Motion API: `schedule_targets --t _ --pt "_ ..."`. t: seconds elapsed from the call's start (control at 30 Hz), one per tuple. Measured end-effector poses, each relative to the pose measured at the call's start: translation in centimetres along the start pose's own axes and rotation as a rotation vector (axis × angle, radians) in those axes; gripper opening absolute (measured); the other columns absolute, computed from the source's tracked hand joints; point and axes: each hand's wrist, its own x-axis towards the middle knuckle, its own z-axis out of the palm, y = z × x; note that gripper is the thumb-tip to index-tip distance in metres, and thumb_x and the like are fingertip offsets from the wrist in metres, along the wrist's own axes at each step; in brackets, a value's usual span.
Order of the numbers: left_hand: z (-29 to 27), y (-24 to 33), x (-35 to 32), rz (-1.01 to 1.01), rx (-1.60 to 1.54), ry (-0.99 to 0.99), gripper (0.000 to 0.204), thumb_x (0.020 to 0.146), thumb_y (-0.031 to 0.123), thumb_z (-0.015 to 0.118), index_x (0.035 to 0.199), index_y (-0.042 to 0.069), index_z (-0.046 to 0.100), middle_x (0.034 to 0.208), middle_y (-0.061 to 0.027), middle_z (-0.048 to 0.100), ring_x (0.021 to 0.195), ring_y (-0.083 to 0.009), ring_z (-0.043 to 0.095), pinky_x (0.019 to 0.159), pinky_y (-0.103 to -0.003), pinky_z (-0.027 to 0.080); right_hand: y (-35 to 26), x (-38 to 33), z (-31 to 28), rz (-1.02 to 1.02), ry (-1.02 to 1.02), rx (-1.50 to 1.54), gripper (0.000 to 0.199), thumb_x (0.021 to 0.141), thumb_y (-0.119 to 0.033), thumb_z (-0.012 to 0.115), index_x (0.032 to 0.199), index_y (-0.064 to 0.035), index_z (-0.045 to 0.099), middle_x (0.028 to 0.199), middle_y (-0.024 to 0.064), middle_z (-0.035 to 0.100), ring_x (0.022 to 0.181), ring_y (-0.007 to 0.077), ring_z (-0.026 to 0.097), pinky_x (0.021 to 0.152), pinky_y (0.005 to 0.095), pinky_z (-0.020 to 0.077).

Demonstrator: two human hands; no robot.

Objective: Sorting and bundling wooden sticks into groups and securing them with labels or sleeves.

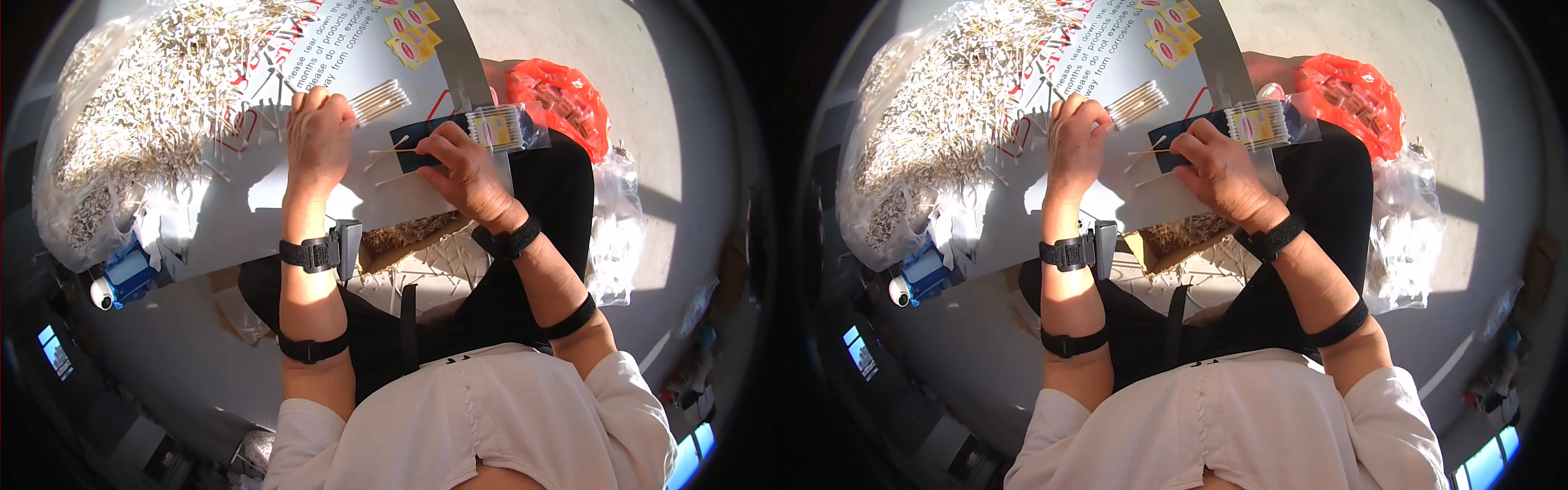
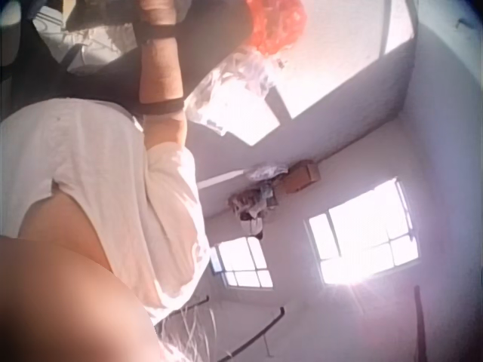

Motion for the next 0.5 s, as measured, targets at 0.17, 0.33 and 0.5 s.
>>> schedule_targets --t 0.17,0.33,0.5 --pt "0.5 1.7 -2.9 0.007 0.017 -0.062 0.011 0.074 0.002 0.071 0.078 0.008 0.063 0.088 -0.0048 0.055 0.092 -0.0262 0.052 0.084 -0.040 0.041 -0.8 1.4 0.9 -0.066 0.120 -0.132 0.019 0.076 -0.007 0.070 0.091 -0.0069 0.059 0.093 0.0096 0.055 0.081 0.0331 0.062 0.066 0.0415 0.0514" --pt "0.5 0.7 -2.3 -0.166 -0.097 0.114 0.005 0.078 0.006 0.069 0.080 0.007 0.065 0.085 -0.0070 0.056 0.090 -0.0287 0.053 0.085 -0.040 0.044 0.7 1.8 1.3 -0.108 0.038 -0.309 0.008 0.083 -0.005 0.063 0.088 -0.0065 0.057 0.089 0.0092 0.054 0.078 0.0327 0.062 0.062 0.0411 0.0505" --pt "-0.6 -4.7 1.0 -0.392 0.211 0.330 0.016 0.079 0.019 0.070 0.078 0.003 0.065 0.086 -0.0132 0.065 0.092 -0.0323 0.058 0.087 -0.041 0.045 0.0 1.8 1.1 -0.148 0.063 -0.234 0.004 0.084 -0.006 0.059 0.085 -0.0065 0.055 0.087 0.0103 0.052 0.075 0.0335 0.061 0.061 0.0429 0.0495"
